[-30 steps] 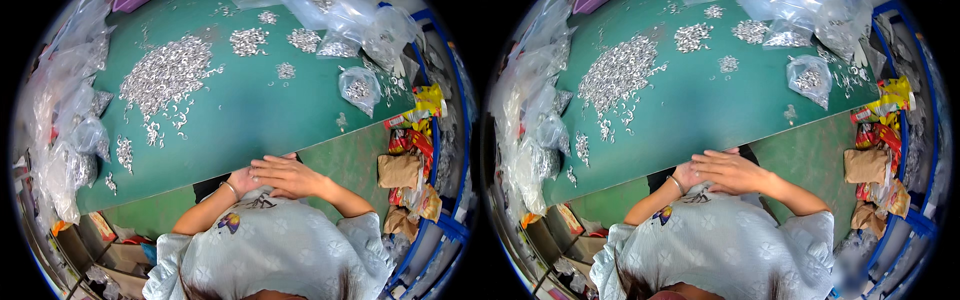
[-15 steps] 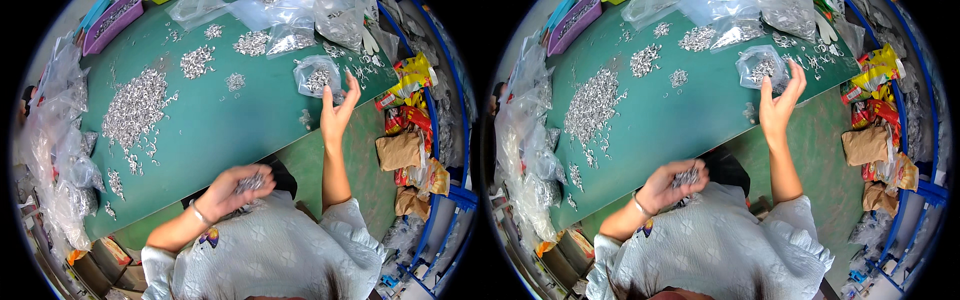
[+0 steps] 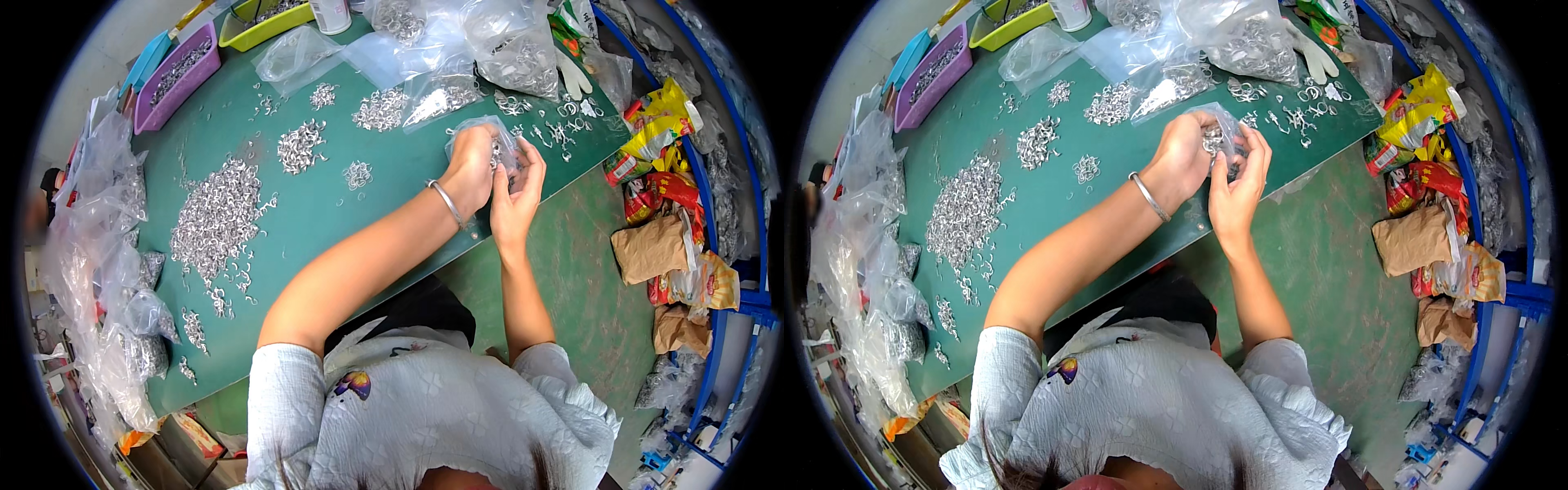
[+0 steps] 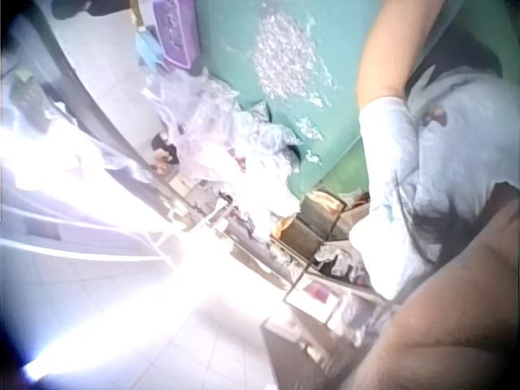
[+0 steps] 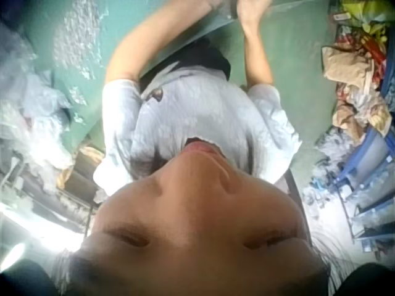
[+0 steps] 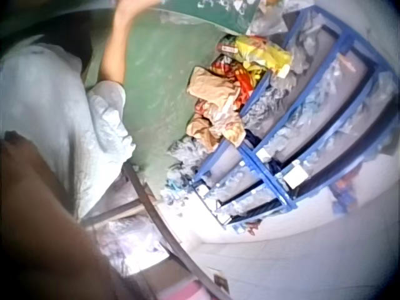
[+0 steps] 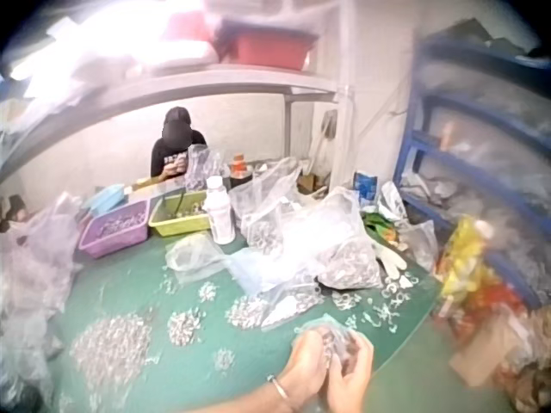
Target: The person sorts small crescent-shaped metal components on a green work surface by hand, occasionally gathering them and placing them into a small plastic bag.
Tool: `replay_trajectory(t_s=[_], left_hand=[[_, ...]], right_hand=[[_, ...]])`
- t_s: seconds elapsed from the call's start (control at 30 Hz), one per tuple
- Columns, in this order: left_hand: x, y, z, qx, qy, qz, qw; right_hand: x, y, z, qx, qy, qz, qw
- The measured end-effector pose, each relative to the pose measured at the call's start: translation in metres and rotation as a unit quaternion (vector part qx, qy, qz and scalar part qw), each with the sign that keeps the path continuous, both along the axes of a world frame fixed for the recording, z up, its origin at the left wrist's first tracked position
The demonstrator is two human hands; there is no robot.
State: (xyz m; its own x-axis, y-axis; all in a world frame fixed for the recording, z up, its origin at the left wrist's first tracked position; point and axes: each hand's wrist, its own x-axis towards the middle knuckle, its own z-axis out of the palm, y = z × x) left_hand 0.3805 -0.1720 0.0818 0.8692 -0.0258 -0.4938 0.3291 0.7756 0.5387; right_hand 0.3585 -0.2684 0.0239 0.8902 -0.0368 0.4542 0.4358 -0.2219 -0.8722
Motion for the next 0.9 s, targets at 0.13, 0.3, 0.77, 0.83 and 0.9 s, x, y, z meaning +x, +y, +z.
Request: replay_trajectory(t_s=[0.13,0.3,0.77,0.83,0.9], left_hand=[[-0.001,0.002,-0.012,0.061,-0.076,-0.015,0.995],[-0.019,0.000,-0.023,0.161,-0.154,0.061,0.973],[0.001,0.048,-0.063,0.595,-0.154,0.017,0.789],[0.002,0.045,-0.051,0.594,-0.176,0.054,0.783],[-0.001,0.037,-0.018,0.587,-0.186,0.047,0.787]], right_hand=[[0.003,-0.001,0.002,0.022,-0.022,0.017,0.999],[0.009,-0.002,0.004,0.077,-0.005,0.042,0.996],[0.033,-0.014,0.004,0.108,-0.013,0.035,0.993],[0.038,-0.015,0.005,0.104,-0.032,0.011,0.994],[0.035,-0.021,0.015,0.156,0.038,0.016,0.987]])
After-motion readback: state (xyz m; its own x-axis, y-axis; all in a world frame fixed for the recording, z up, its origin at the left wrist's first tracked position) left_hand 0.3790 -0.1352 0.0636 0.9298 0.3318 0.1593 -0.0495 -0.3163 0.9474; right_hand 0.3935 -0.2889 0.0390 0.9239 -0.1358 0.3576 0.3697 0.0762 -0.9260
